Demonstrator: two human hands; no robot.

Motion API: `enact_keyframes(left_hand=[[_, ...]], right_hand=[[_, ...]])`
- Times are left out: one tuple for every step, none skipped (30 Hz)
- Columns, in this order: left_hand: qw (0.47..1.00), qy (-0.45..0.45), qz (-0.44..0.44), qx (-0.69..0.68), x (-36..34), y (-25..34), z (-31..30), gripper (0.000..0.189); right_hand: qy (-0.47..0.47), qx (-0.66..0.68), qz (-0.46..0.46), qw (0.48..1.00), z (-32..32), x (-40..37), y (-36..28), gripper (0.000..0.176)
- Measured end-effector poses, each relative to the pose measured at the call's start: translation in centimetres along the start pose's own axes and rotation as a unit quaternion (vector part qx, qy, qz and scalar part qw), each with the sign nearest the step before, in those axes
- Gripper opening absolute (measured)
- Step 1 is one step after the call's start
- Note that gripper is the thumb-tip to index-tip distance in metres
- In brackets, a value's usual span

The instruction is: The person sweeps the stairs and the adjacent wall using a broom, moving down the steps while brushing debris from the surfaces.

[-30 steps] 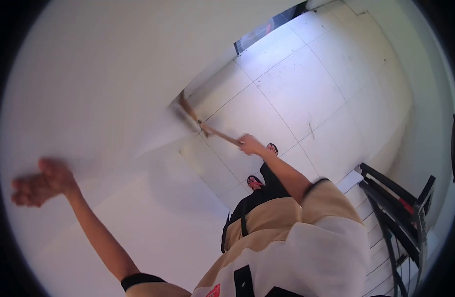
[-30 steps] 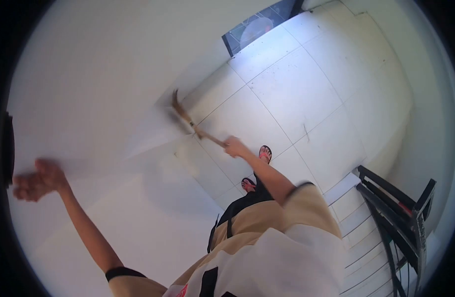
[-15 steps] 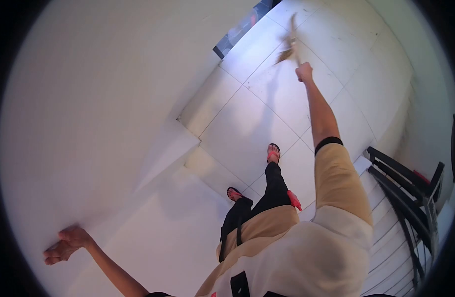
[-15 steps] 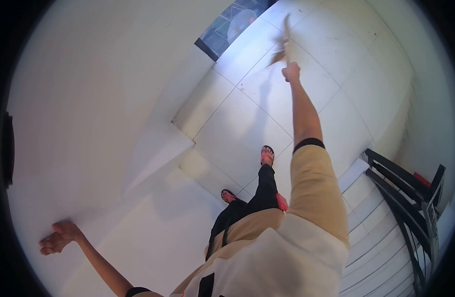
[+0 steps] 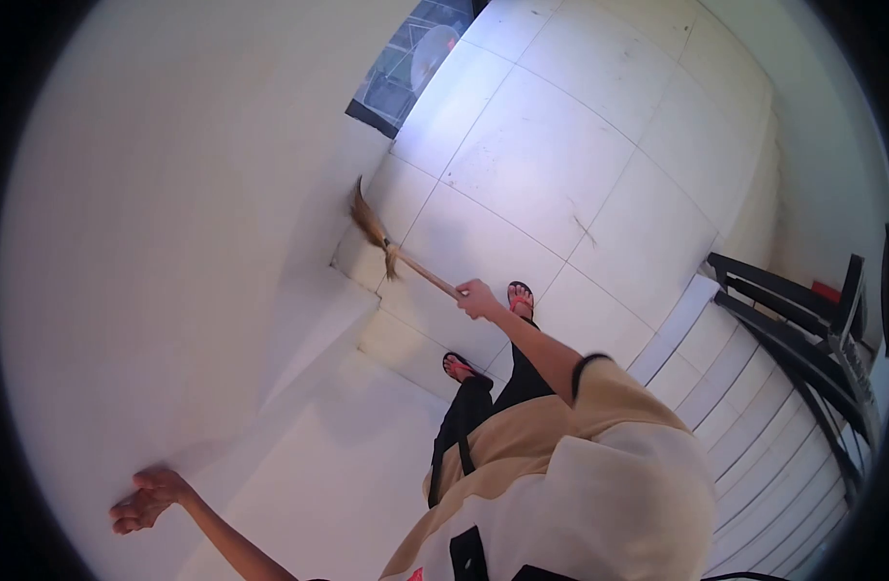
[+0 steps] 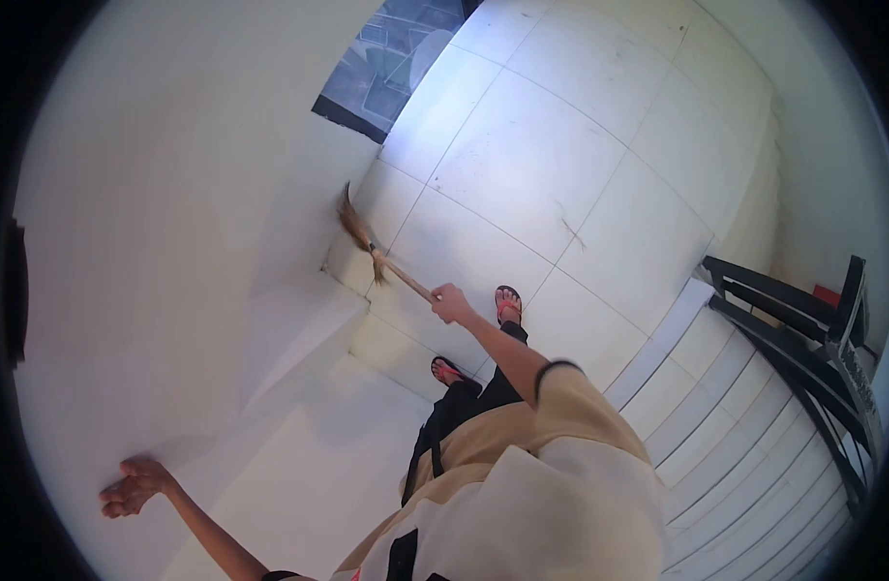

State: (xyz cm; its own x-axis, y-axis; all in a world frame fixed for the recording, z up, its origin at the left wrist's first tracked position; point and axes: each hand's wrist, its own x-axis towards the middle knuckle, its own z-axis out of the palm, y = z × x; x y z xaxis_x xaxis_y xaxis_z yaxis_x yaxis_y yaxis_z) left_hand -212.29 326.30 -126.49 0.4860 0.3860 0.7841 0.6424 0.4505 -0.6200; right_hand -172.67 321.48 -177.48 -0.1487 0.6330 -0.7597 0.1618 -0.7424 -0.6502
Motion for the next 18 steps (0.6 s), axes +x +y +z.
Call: enact_keyframes(left_hand=[[1.0,-0.011,-0.004,-0.009,-0.1,0.1,-0.2,0.067],[1.0,-0.023,-0.005,-0.021,0.1,0.3,-0.2,0.068],[1.0,-0.011,0.005,-0.011,0.2,0.3,-0.1,0.069],[1.0,0.001,0.013,0.0,0.3,0.4,-0.1,0.069],[1.0,0.014,0.019,0.014,0.3,0.3,0.0,0.07],[1.0,0.009,0.013,0.006,0.4,0.3,0.0,0.07],[1.0,0.002,0.006,-0.002,0.5,0.2,-0.2,0.071],[1.0,-0.005,-0.002,-0.008,0.5,0.3,-0.4,0.071],[1.0,-0.002,-0.003,0.007,0.4,0.4,-0.4,0.072],[1.0,0.001,-0.004,0.023,0.3,0.4,-0.3,0.072],[0.999,0.004,-0.004,0.037,0.1,0.5,-0.1,0.072],[1.0,0.005,-0.01,0.029,0.0,0.6,0.0,0.072],[1.0,0.007,-0.017,0.021,0.1,0.6,0.0,0.072],[1.0,0.009,-0.024,0.015,0.1,0.6,0.0,0.072],[0.999,0.007,-0.03,0.02,-0.2,0.3,0.1,0.072],[0.999,0.005,-0.035,0.025,-0.5,0.0,0.3,0.073],[0.999,0.002,-0.041,0.028,-0.8,-0.1,0.4,0.073],[0.999,0.003,-0.038,0.015,-0.8,0.1,0.5,0.073]], right_hand=[[0.006,-0.021,0.009,1.0,0.1,2.5,1.1,0.038],[-0.052,-0.149,-0.015,0.987,-1.7,6.3,2.4,0.037],[-0.03,-0.022,0.052,0.998,-4.8,7.7,3.6,0.037],[0.015,-0.064,0.059,0.996,-8.9,9.8,4.3,0.037],[0.048,-0.071,0.068,0.994,-13.9,10.4,3.9,0.027],[0.088,-0.073,0.08,0.99,-19.8,10.0,3.1,0.017],[0.135,-0.075,0.089,0.984,-25.0,9.6,2.0,0.007],[0.191,-0.086,0.088,0.974,-29.3,8.9,0.8,0.004],[0.255,-0.09,0.073,0.96,-32.7,8.0,-0.5,0.012],[0.341,-0.147,0.058,0.927,-35.2,7.9,-1.1,0.014],[0.385,-0.187,0.048,0.903,-36.9,7.3,-1.9,0.015],[0.428,-0.225,0.038,0.875,-38.0,6.5,-2.2,0.017],[0.457,-0.252,-0.002,0.853,-38.5,5.3,-1.9,0.016],[0.484,-0.28,-0.042,0.828,-38.6,3.8,-1.3,0.015],[0.509,-0.309,-0.08,0.8,-38.3,2.1,-0.7,0.014],[0.484,-0.28,-0.098,0.823,-36.9,-0.4,-0.1,0.016],[0.458,-0.252,-0.114,0.845,-34.4,-3.8,0.2,0.018],[0.401,-0.127,-0.069,0.904,-31.3,-7.0,0.3,0.02]])
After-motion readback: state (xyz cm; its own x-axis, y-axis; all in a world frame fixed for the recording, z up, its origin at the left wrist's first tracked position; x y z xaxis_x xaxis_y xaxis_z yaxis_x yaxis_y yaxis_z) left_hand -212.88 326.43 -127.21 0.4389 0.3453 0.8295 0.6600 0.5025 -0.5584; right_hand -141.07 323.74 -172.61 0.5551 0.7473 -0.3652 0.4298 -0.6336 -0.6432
